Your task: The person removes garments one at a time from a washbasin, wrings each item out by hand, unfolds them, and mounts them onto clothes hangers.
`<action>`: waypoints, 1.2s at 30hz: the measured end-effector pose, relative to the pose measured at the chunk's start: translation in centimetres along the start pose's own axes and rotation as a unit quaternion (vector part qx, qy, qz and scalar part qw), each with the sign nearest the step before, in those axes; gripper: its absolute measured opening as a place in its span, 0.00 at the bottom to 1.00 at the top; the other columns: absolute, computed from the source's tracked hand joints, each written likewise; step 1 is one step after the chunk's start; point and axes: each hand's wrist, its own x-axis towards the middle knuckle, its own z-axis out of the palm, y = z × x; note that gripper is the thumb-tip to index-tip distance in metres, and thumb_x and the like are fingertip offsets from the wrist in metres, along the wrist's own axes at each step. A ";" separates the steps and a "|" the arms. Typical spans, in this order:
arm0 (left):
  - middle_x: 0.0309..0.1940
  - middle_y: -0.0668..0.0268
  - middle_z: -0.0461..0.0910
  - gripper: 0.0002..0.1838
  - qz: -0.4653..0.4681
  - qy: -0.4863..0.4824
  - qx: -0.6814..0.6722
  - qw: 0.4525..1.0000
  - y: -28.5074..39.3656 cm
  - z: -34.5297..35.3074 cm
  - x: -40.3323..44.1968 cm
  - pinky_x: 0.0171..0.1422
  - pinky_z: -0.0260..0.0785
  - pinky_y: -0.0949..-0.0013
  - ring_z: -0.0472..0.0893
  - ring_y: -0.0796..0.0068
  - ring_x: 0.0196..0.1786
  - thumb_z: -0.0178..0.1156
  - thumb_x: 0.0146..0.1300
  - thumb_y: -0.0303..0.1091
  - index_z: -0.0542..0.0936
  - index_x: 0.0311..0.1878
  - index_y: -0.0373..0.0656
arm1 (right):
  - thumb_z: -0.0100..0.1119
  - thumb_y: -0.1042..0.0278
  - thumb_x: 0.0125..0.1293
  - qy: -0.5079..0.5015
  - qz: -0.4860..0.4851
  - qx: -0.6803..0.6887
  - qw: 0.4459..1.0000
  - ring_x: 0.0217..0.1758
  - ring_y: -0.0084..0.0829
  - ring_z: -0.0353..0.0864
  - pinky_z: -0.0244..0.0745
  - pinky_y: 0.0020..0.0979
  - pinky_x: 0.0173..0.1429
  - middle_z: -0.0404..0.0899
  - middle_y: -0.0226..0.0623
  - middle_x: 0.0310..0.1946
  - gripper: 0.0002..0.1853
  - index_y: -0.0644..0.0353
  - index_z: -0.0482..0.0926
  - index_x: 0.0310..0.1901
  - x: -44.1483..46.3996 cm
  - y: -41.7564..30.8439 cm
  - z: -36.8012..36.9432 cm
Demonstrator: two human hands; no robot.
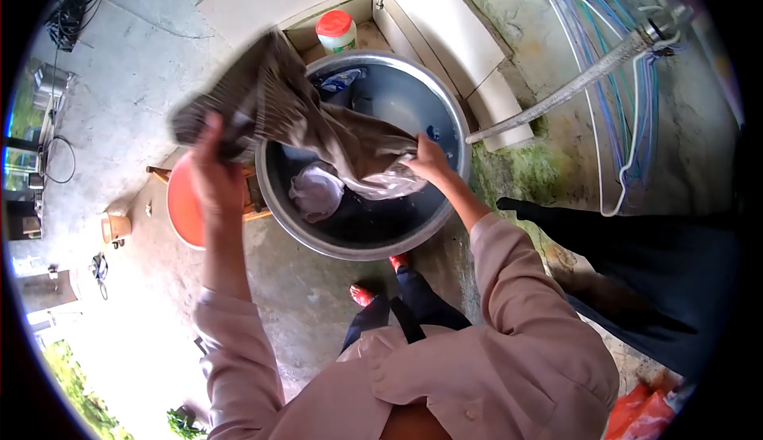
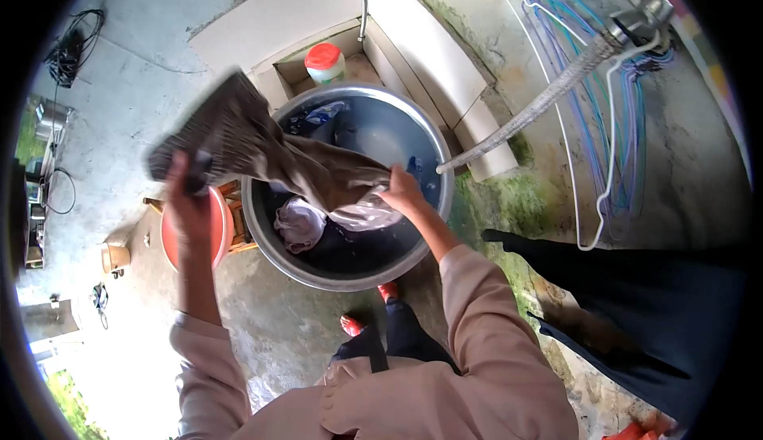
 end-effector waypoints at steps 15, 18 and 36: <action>0.67 0.53 0.64 0.30 -0.167 -0.125 0.742 0.637 -35.9 -16.0 -8.0 0.65 0.63 0.49 0.66 0.45 0.64 0.59 0.61 0.53 0.72 0.64 0.51 | 0.46 0.70 0.64 -0.106 -0.143 -0.321 0.930 0.51 0.43 0.70 0.62 0.50 0.59 0.72 0.44 0.45 0.25 0.50 0.69 0.64 0.8 11.9 19.5; 0.66 0.57 0.66 0.28 -0.206 -0.234 0.787 0.532 -38.2 -18.5 -8.1 0.68 0.60 0.50 0.63 0.50 0.68 0.52 0.65 0.54 0.72 0.63 0.49 | 0.47 0.67 0.65 -0.189 -0.151 -0.358 0.902 0.62 0.44 0.66 0.60 0.47 0.67 0.70 0.41 0.57 0.24 0.47 0.69 0.64 1.8 15.3 20.8; 0.75 0.59 0.51 0.52 -0.464 0.116 -0.064 0.876 -29.4 -10.5 -4.8 0.69 0.42 0.31 0.48 0.44 0.75 0.56 0.50 0.71 0.55 0.74 0.54 | 0.52 0.86 0.47 -0.080 -0.164 0.302 0.936 0.40 0.20 0.78 0.74 0.22 0.42 0.80 0.33 0.40 0.18 0.66 0.79 0.43 0.6 -13.4 -0.7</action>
